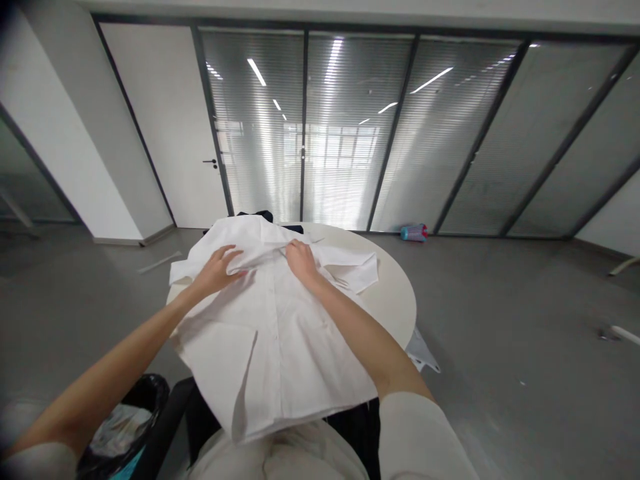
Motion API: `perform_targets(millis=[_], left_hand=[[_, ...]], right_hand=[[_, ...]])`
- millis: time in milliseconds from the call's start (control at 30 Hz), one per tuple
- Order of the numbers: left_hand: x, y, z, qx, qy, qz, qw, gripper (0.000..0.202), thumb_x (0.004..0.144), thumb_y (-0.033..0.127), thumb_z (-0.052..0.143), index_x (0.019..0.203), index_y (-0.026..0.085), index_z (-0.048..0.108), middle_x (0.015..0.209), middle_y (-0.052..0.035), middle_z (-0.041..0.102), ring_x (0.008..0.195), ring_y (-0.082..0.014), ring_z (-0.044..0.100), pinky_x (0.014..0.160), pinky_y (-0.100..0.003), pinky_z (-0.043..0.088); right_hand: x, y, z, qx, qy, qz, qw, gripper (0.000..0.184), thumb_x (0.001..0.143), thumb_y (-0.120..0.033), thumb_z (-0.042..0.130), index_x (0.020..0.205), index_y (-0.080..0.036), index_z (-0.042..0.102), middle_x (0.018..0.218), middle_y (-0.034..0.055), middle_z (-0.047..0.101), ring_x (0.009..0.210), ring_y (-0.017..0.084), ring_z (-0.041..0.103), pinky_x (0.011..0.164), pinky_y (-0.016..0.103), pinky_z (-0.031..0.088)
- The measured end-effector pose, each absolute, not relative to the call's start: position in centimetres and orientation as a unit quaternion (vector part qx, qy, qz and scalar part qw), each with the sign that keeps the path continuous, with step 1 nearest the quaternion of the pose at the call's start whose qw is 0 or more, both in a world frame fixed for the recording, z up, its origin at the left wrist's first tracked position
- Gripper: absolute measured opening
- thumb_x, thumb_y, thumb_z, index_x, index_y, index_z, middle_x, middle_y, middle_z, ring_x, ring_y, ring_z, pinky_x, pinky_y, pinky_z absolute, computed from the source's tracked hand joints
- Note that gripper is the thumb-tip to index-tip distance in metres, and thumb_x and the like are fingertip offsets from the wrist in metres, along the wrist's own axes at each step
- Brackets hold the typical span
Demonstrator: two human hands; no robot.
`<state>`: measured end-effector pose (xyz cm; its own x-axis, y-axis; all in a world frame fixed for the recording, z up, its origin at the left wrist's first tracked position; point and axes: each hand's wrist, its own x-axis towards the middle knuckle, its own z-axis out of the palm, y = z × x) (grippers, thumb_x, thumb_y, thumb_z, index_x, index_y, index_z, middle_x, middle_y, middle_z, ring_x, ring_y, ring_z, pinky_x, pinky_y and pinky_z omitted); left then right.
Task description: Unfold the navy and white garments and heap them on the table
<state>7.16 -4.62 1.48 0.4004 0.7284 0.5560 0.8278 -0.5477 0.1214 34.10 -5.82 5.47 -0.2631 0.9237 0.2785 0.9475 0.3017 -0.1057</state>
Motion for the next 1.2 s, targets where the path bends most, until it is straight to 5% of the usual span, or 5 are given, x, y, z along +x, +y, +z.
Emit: perform_targets(millis=[333,567,900,1067,1200], left_hand=[[10.5,-5.5,0.3,-0.829,-0.462,-0.3,0.095,0.036,0.093,0.037,0.055,0.125,0.021,0.058,0.137,-0.0136,0.05,0.125,-0.03,0.051,0.105,-0.047,0.043],[11.0,-6.7,-0.4,-0.836,-0.414,-0.341,0.118,0.034,0.095,0.038,0.054,0.126,0.024,0.057,0.136,-0.0134,0.052,0.128,-0.0296,0.049,0.107,-0.05,0.04],[14.7,-13.1,8.6,-0.757,-0.468,-0.428,0.16,0.106,0.075,0.056,0.077,0.154,0.018,0.017,0.163,-0.023,0.002,0.149,-0.0478,-0.007,0.113,-0.073,0.01],[14.7,-14.6,15.3,-0.693,-0.464,-0.54,0.11,0.065,0.087,0.04,0.065,0.145,0.024,0.041,0.153,-0.012,0.042,0.146,-0.0393,0.027,0.114,-0.055,0.031],[16.9,-15.1,20.1,-0.722,-0.296,-0.617,-0.101,0.03,0.089,0.031,0.058,0.116,0.019,0.065,0.106,-0.0054,0.072,0.109,-0.0272,0.064,0.09,-0.038,0.053]], right_hand=[[34.7,-2.4,5.1,-0.635,-0.748,-0.08,0.172,0.073,0.091,-0.019,0.056,0.156,-0.012,0.023,0.154,0.0209,0.036,0.14,0.034,0.031,0.112,0.046,0.025],[34.9,-2.2,8.3,-0.639,-0.728,-0.036,0.247,0.029,0.097,-0.011,0.037,0.113,-0.011,0.062,0.117,0.0166,0.065,0.112,0.022,0.055,0.104,0.038,0.034],[35.5,-10.1,25.9,-0.283,-0.61,-0.017,0.74,0.021,0.096,-0.025,0.036,0.103,-0.022,0.056,0.113,-0.0022,0.068,0.117,0.013,0.058,0.096,0.023,0.044],[38.7,-17.2,29.3,-0.198,-0.576,0.018,0.793,0.052,0.087,-0.045,0.019,0.093,-0.038,0.07,0.113,-0.0143,0.07,0.131,0.023,0.052,0.083,0.028,0.049],[37.2,-20.5,23.0,-0.25,-0.659,0.048,0.707,0.054,0.084,-0.056,0.043,0.137,-0.046,0.049,0.156,-0.0075,0.039,0.147,0.024,0.027,0.101,0.037,0.045]])
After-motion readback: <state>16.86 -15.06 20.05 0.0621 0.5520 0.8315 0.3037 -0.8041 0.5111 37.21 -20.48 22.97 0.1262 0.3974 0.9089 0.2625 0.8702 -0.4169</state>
